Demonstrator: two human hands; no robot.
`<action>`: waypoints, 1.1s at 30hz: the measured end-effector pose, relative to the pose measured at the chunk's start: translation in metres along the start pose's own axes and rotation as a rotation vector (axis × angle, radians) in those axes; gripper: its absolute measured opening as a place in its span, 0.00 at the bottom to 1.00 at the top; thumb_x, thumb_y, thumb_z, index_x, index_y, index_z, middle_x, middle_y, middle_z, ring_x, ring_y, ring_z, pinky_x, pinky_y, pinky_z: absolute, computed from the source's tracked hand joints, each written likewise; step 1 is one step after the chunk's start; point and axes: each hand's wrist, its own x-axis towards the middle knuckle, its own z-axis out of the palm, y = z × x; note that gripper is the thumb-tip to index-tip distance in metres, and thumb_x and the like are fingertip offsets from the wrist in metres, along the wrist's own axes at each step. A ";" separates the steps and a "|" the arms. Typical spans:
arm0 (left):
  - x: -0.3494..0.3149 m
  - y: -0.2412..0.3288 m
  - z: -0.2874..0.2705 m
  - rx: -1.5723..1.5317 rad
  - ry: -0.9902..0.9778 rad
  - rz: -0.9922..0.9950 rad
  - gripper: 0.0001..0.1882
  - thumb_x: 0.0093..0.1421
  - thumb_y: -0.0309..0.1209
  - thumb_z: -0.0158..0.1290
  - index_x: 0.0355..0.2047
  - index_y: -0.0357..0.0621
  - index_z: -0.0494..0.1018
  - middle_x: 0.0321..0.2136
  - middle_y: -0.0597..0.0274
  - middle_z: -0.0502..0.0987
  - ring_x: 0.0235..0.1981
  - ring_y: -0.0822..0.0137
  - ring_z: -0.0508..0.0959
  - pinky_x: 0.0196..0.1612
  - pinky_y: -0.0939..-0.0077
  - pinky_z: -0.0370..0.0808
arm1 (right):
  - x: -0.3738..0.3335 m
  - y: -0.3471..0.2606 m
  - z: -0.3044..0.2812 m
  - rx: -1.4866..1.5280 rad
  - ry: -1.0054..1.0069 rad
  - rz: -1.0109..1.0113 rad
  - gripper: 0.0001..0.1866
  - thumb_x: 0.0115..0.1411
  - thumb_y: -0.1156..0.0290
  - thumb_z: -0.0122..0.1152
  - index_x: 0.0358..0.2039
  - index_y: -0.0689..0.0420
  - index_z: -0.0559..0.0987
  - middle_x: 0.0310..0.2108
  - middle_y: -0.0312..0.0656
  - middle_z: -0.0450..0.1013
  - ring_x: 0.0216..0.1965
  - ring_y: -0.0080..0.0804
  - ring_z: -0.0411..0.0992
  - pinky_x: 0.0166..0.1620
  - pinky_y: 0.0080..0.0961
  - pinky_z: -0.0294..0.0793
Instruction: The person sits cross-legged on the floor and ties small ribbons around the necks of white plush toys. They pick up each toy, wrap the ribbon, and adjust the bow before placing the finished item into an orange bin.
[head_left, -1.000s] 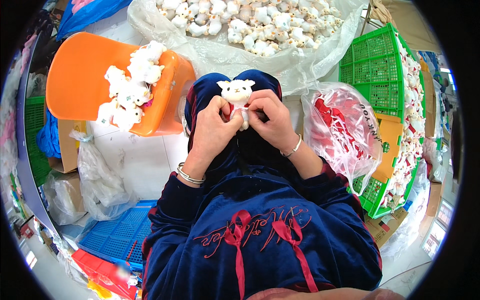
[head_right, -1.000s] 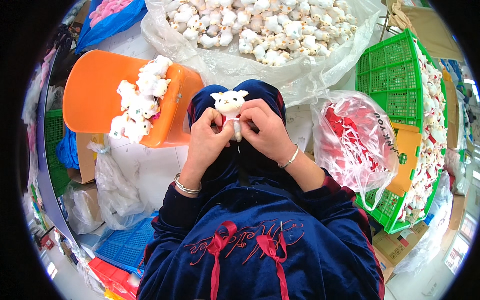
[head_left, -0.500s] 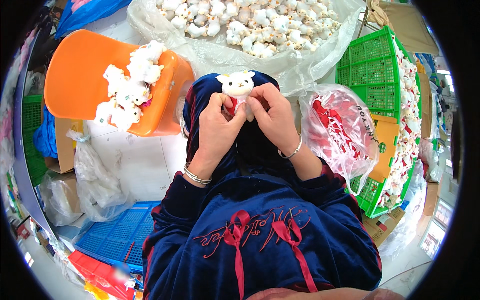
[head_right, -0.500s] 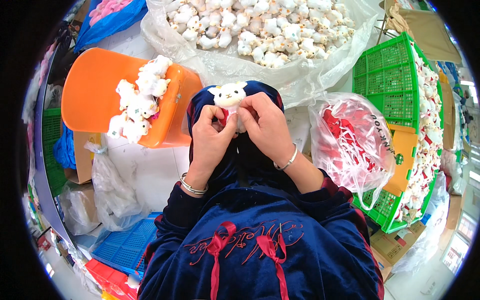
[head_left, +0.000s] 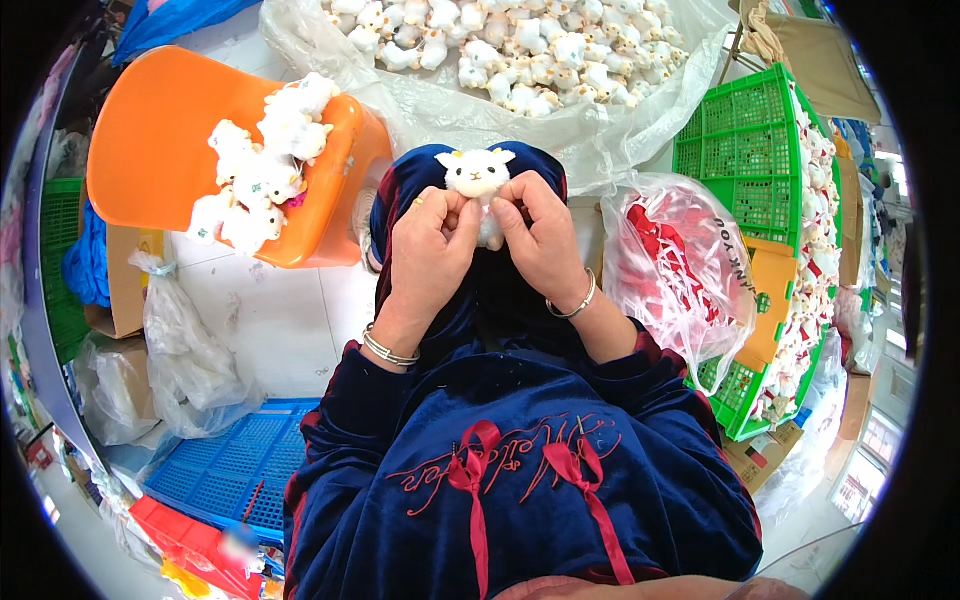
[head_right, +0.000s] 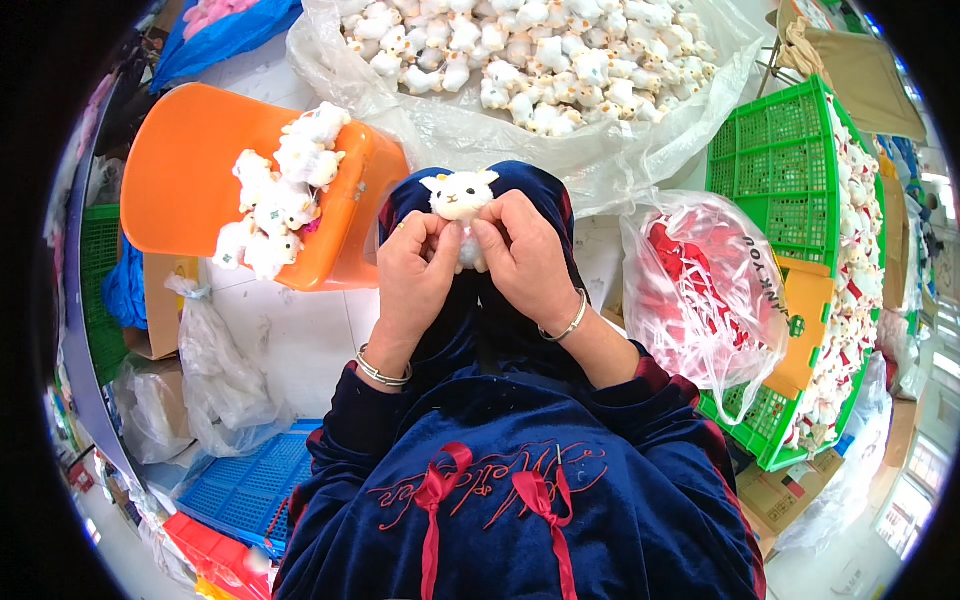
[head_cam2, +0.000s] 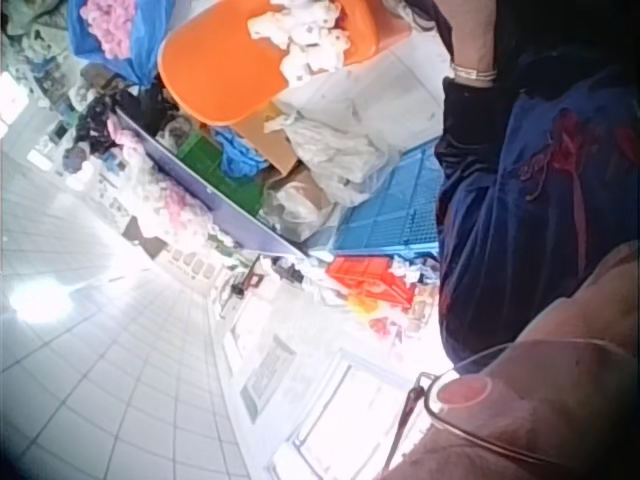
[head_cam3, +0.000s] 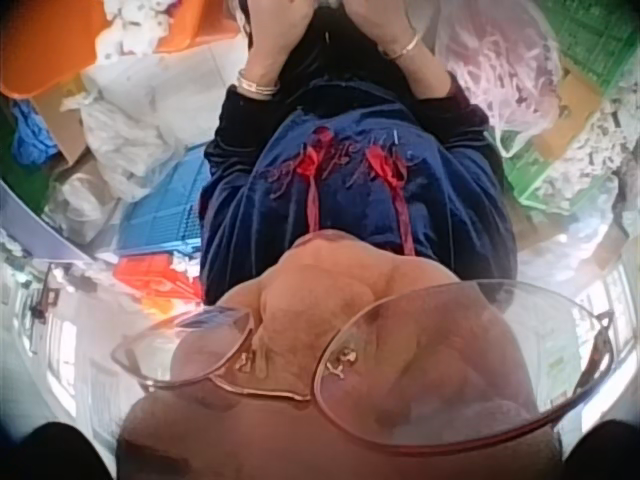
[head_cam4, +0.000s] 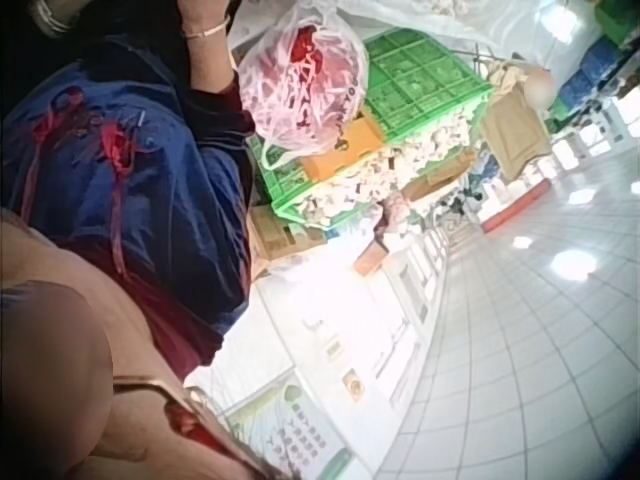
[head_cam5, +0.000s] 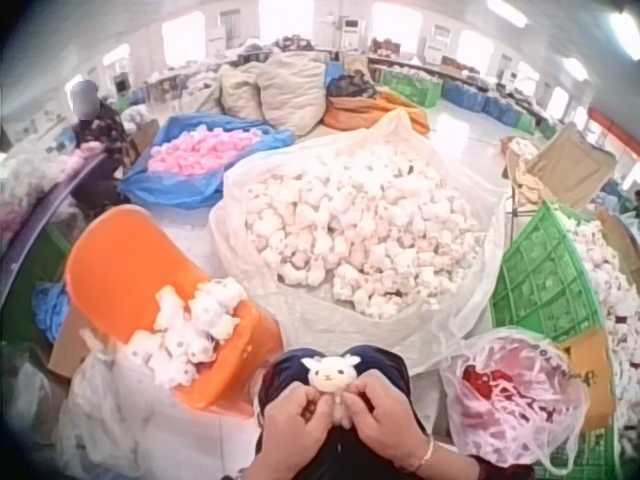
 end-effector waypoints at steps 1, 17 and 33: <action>-0.001 -0.003 0.000 -0.039 -0.014 -0.028 0.08 0.65 0.26 0.59 0.30 0.36 0.73 0.22 0.59 0.73 0.21 0.68 0.73 0.26 0.73 0.71 | 0.000 -0.002 -0.001 0.018 -0.007 0.020 0.05 0.68 0.75 0.59 0.35 0.61 0.73 0.28 0.42 0.68 0.27 0.32 0.69 0.32 0.28 0.70; -0.005 -0.019 -0.006 -0.517 -0.129 -0.356 0.14 0.74 0.33 0.49 0.31 0.40 0.73 0.23 0.69 0.76 0.20 0.82 0.71 0.24 0.87 0.67 | 0.016 0.014 -0.040 0.440 -0.261 0.480 0.15 0.75 0.62 0.50 0.42 0.59 0.80 0.37 0.34 0.77 0.38 0.19 0.73 0.45 0.18 0.73; 0.017 -0.013 -0.028 -0.435 -0.324 -0.425 0.13 0.72 0.37 0.48 0.37 0.40 0.72 0.26 0.65 0.78 0.23 0.80 0.76 0.25 0.85 0.70 | 0.007 -0.001 -0.031 0.336 -0.238 0.408 0.08 0.65 0.72 0.67 0.37 0.62 0.78 0.33 0.32 0.76 0.35 0.16 0.72 0.39 0.17 0.74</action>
